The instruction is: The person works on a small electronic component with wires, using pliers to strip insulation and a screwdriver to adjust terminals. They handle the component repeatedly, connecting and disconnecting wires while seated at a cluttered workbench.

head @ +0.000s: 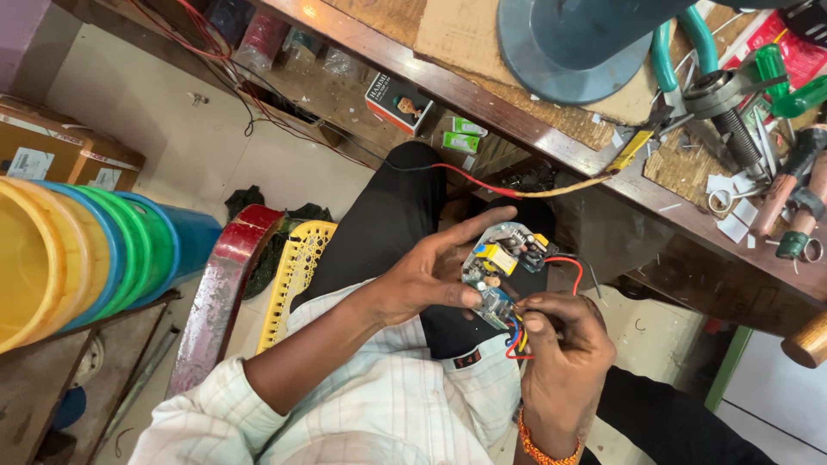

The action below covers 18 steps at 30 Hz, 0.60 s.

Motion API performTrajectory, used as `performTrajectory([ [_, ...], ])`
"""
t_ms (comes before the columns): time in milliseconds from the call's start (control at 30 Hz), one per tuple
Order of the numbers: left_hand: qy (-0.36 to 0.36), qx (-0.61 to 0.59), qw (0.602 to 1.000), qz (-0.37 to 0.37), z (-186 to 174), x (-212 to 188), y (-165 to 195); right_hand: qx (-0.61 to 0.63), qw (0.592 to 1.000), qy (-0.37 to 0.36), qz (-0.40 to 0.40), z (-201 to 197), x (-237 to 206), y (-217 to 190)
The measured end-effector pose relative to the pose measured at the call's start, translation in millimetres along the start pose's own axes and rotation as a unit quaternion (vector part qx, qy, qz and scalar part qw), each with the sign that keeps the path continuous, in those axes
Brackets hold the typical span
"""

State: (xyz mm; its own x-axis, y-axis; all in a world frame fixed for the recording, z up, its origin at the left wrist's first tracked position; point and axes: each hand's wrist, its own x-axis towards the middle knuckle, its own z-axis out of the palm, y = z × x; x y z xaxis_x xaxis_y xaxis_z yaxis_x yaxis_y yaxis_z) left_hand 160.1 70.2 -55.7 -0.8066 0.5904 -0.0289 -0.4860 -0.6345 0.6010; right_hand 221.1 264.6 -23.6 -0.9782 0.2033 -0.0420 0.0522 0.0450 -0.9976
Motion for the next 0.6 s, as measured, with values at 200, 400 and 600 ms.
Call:
performTrajectory([
  [200,-0.008,0.031,0.999,-0.013,-3.9,-0.9,-0.2,0.026,0.998,0.022,0.05,11.4,4.4,-6.2],
  [400,0.02,0.042,0.999,-0.01,-5.6,-3.3,-4.0,0.0,0.996,0.024,0.091,12.3,8.8,-5.1],
  [600,0.022,0.004,0.999,0.024,-10.1,-4.9,-12.0,0.037,0.996,0.002,0.077,16.6,10.4,-5.7],
])
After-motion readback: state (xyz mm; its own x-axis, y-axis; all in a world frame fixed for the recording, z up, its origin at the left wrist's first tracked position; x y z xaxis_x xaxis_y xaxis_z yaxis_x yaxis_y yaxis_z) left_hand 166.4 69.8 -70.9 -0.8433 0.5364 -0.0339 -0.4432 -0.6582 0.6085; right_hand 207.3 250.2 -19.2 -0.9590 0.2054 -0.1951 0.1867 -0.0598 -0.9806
